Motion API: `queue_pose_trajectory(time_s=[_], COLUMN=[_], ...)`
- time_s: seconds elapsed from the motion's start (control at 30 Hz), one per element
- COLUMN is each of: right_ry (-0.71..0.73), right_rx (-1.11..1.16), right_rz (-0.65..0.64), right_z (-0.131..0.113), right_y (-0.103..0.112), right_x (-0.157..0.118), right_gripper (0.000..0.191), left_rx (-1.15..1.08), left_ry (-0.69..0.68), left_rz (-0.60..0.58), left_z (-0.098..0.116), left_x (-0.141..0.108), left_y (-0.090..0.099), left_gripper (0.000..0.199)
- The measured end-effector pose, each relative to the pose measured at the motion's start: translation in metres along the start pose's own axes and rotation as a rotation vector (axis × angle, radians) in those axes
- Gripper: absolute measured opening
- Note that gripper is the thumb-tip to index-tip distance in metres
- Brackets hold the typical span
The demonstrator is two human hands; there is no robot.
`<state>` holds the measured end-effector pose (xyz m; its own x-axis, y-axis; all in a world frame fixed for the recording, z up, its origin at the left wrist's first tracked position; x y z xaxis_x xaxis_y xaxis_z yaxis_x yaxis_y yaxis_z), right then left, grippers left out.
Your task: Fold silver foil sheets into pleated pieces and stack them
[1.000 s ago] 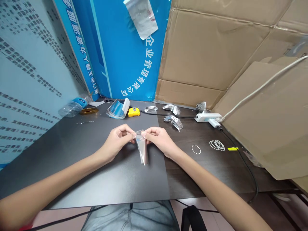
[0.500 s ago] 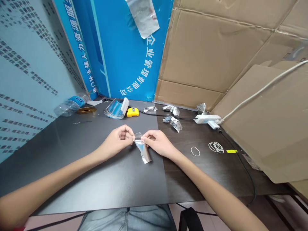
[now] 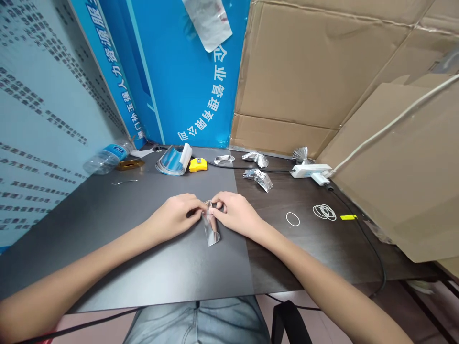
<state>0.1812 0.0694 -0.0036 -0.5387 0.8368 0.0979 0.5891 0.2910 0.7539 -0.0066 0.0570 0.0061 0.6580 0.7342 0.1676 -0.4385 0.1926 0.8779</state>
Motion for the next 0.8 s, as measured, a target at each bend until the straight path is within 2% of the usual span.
queue_pose_trajectory(time_s=[0.13, 0.23, 0.37, 0.43, 0.63, 0.8], right_ry=[0.026, 0.161, 0.333, 0.377, 0.42, 0.488], right_rx=[-0.01, -0.011, -0.098, -0.126, -0.142, -0.124], right_rz=[0.046, -0.01, -0.114, -0.146, -0.175, -0.193], right_z=[-0.002, -0.011, -0.017, -0.017, -0.014, -0.017], right_y=[0.001, 0.003, 0.008, 0.011, 0.01, 0.009], right_x=[0.001, 0.001, -0.002, -0.004, -0.01, -0.009], right_gripper=[0.019, 0.01, 0.027, 0.032, 0.031, 0.036], left_rx=[0.157, 0.222, 0.299, 0.296, 0.181, 0.188], left_ry=[-0.048, -0.068, -0.071, -0.059, -0.025, -0.008], left_rz=[-0.053, -0.066, -0.096, -0.1, -0.085, -0.081], left_z=[0.001, 0.002, 0.004, 0.005, 0.006, 0.006], left_x=[-0.003, -0.005, -0.006, -0.005, -0.003, -0.002], left_y=[-0.003, -0.004, -0.005, -0.004, 0.0, 0.001], left_gripper=[0.027, 0.028, 0.031, 0.032, 0.032, 0.028])
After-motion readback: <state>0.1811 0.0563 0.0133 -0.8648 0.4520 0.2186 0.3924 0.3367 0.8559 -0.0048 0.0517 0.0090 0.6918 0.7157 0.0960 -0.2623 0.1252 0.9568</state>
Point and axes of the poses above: each hand's wrist, its own x-axis towards the middle knuckle, its own y-axis out of the back of the hand, z = x × y, the point moved 4 cm from there along x, towards the middle knuckle, and after that the axes turned 8 degrees about -z, right-handed, at the moved point
